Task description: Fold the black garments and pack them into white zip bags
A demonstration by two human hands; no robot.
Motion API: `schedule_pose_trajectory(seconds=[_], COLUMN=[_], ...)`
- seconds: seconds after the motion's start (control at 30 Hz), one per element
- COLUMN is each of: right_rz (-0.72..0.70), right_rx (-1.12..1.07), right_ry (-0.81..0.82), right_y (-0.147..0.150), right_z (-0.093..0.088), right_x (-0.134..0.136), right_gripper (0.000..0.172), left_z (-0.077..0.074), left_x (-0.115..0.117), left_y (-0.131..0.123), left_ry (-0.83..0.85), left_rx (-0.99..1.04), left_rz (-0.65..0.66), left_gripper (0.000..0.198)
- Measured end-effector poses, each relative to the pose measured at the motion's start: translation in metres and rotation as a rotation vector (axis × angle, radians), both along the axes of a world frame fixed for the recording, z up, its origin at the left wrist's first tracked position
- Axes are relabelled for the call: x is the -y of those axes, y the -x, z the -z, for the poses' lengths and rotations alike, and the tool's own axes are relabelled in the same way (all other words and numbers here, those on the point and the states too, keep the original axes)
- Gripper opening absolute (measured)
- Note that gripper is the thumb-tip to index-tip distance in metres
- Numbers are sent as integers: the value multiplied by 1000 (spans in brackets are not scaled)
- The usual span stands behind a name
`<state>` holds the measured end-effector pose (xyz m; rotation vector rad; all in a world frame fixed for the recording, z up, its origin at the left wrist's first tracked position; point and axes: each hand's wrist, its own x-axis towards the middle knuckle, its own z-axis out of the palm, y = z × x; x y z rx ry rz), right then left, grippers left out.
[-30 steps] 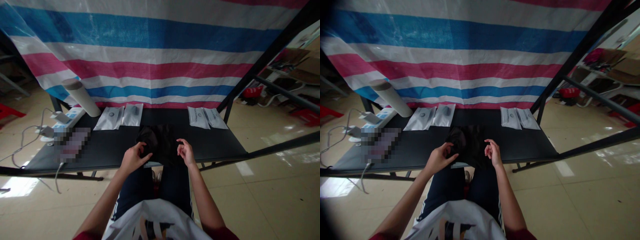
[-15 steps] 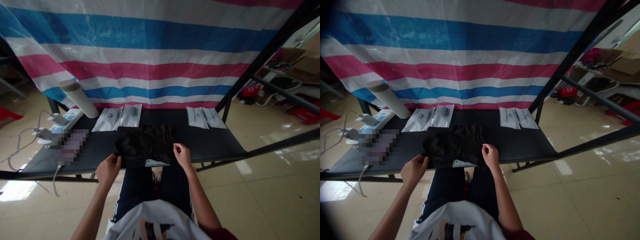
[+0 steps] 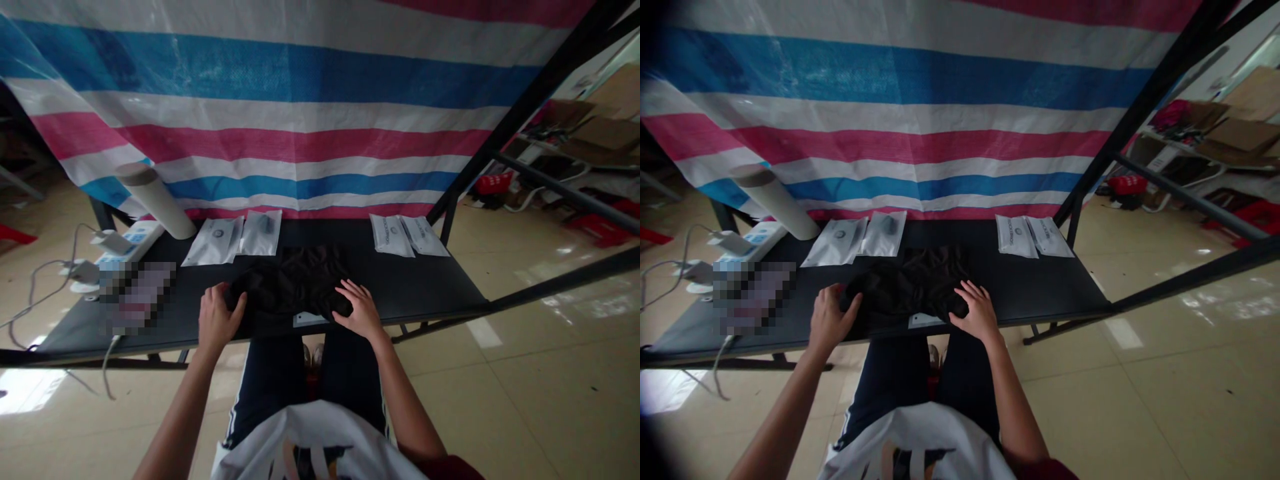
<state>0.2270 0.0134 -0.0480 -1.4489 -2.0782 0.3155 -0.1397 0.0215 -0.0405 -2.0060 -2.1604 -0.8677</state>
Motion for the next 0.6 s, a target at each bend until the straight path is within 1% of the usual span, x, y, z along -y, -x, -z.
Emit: schedule_pose_trajectory(seconds=[0.1,0.17,0.23,0.33,0.43,0.5,0.6], right_rz=[46,79,98,107,122,152,189], right_rx=[-95,-159,-194,-202,-223,-280,-388], right_ry=[-21,-33,-43,-55,-35,-10,-2], right_y=[0,0,0,2,1,-1,-5], right_z=[1,1,1,1,3,6,11], right_x=[1,0,0,0,-1,-1,-2], right_gripper=[47,41,37,35,33,31,29], left_z=[6,10,13,13,10,8,7], left_x=[-20,-30,-35,-34,-27,-23,-22], left_y=[14,24,30,30,21,15,11], left_ry=[111,171,180,150,148,143,139], left_rx=[-71,-135,-169,-180,-212,-216,-195], left_rz=[103,109,96,60,0,-21,-16], left_gripper=[57,56,55,53,54,56,56])
